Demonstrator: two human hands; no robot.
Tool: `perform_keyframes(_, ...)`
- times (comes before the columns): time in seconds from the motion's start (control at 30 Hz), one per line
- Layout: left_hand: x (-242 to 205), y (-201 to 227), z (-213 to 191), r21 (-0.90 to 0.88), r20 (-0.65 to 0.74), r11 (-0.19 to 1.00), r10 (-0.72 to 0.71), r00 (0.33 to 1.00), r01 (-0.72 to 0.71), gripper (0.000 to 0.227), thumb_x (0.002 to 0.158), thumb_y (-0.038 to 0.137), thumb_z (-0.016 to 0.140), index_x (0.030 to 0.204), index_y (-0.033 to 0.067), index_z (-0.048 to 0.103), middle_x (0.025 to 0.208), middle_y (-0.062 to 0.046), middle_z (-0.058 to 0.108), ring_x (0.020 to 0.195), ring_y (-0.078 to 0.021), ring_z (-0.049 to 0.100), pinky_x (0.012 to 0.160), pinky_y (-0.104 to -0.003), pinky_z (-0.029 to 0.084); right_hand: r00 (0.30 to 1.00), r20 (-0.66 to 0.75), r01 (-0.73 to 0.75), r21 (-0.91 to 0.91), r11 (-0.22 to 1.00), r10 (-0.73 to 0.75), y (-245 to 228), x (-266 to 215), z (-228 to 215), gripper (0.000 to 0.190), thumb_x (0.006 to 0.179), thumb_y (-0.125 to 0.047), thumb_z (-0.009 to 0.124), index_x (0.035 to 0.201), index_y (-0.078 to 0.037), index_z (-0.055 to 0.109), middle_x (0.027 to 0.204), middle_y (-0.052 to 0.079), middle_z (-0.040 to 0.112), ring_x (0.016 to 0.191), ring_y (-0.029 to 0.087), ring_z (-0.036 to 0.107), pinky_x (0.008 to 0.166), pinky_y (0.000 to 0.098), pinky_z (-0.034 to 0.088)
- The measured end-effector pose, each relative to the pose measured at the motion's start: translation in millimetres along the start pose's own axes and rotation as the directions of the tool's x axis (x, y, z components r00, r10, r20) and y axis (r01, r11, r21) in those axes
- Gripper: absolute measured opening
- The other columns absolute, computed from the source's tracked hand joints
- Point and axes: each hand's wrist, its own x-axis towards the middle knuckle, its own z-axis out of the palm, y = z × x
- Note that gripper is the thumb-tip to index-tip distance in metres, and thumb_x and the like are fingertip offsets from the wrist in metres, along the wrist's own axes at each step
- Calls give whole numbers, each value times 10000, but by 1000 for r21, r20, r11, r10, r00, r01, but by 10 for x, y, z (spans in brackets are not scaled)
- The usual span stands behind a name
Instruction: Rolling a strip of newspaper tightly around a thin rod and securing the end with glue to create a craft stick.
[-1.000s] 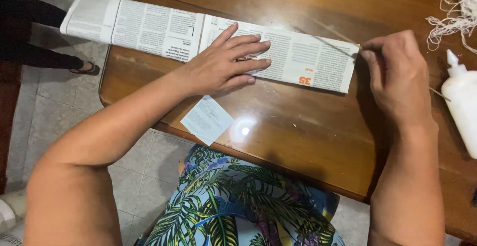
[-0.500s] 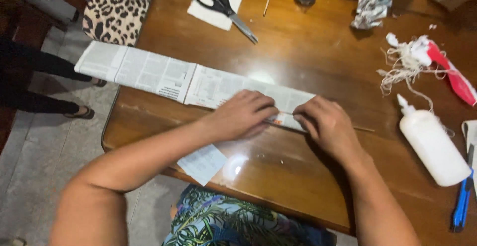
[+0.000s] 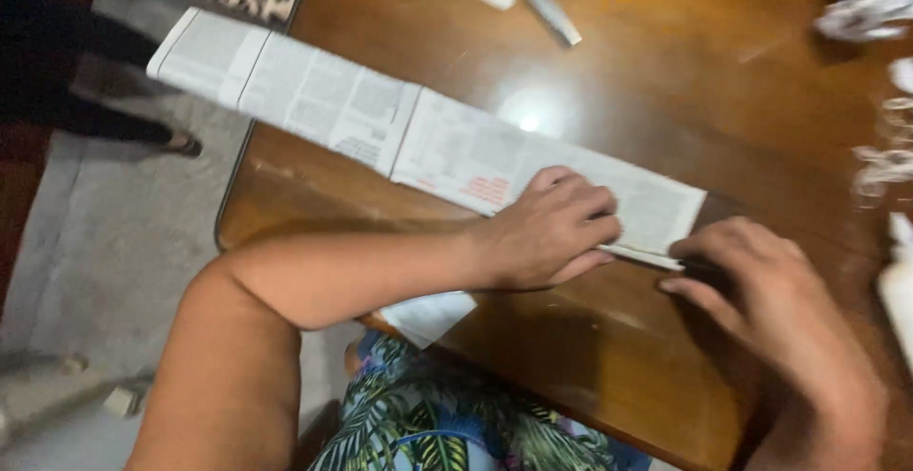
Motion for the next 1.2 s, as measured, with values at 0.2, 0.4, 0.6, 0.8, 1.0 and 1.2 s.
perform_keyframes(0.2,28,18,-21,-153,-11,988,-16,1000,15,212,753,149,665,865,108,489,952,-60,495,849,-272,502,861,-426,301,998,-17,-68,-1,998,68,-30,-32,-46,292,698,-332,686,900,-131,619,914,21,599,863,209,577,773,343,427)
perform_keyframes(0.4,31,43,-76,-118,17,993,-26,1000,28,154,786,127,601,897,77,506,982,-85,500,908,-274,485,904,-466,282,999,0,-53,-39,998,53,-77,-18,-58,239,791,-305,625,907,-100,583,907,49,564,806,261,562,749,383,440)
perform_keyframes(0.6,75,52,-83,-128,50,992,16,999,-9,148,796,96,599,904,47,511,981,-113,500,907,-283,502,979,-581,236,1000,25,-17,-45,999,18,-81,15,-76,188,827,-275,582,911,-108,600,911,29,582,836,216,556,758,356,409)
perform_keyframes(0.8,68,23,65,-52,56,997,57,997,-54,36,857,64,472,859,41,500,978,-126,489,908,-279,492,1005,-697,197,999,-5,-45,-23,999,45,155,-93,35,203,758,-301,638,904,-160,631,894,7,624,853,199,593,790,327,430)
perform_keyframes(1.0,82,32,75,180,-54,978,115,992,-104,123,883,-15,457,818,72,517,879,-68,485,787,-235,476,986,-615,316,974,-180,-121,97,988,137,65,-64,69,82,856,-133,649,844,-52,641,853,82,606,794,235,558,762,328,407)
perform_keyframes(1.2,84,40,44,-7,121,1000,16,992,-15,150,906,31,330,857,59,469,821,-99,426,745,-251,444,1042,-631,209,993,-108,-50,-2,999,50,49,-7,-9,113,846,-151,616,929,-74,626,895,63,614,851,247,568,772,333,430)
